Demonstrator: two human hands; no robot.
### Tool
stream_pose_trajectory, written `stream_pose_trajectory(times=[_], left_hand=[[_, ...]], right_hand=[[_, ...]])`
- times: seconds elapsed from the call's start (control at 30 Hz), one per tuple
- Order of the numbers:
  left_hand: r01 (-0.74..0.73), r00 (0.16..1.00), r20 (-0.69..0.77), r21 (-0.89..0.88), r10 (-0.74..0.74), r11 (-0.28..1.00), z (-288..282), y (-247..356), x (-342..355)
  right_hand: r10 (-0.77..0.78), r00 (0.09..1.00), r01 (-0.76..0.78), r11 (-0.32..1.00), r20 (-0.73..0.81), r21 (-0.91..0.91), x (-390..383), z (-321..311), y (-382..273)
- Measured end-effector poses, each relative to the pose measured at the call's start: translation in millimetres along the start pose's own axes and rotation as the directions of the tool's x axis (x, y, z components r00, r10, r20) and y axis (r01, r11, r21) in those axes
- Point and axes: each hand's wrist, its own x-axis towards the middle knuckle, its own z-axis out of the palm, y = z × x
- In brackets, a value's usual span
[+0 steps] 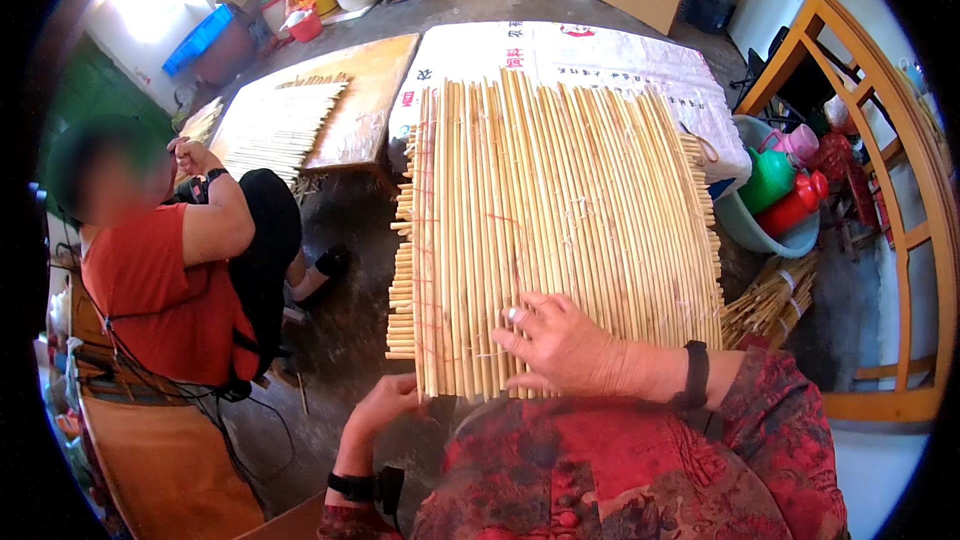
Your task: The person is assembling a mat using bamboo sticks. They align the sticks, thread them together with red string, use scissors to trim the ends, and check the alignment and flexibility of the mat.
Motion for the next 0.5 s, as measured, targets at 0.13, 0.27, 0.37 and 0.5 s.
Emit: stream_pose_trajectory(times=[0.13,0.27,0.37,0.5], left_hand=[[0.064,0.968,0.221,-0.676,0.119,0.734,10.4,-29.0,-3.1],[-0.014,0.997,0.056,-0.483,0.047,0.875,22.0,-26.1,3.4],[-0.020,0.999,-0.045,-0.339,0.005,0.941,30.5,-17.3,16.2],[-0.031,0.998,-0.069,-0.472,-0.002,0.881,27.0,-23.4,30.4]], right_hand=[[-0.018,1.000,0.018,1.000,0.024,-0.010,-4.0,-0.1,-10.8],[-0.185,0.982,0.179,0.976,0.045,0.126,1.1,4.2,-25.2],[-0.277,0.953,0.268,0.960,0.123,0.085,6.1,7.4,-30.3],[-0.236,0.970,0.242,0.965,0.065,-0.102,-2.2,27.4,-32.3]])
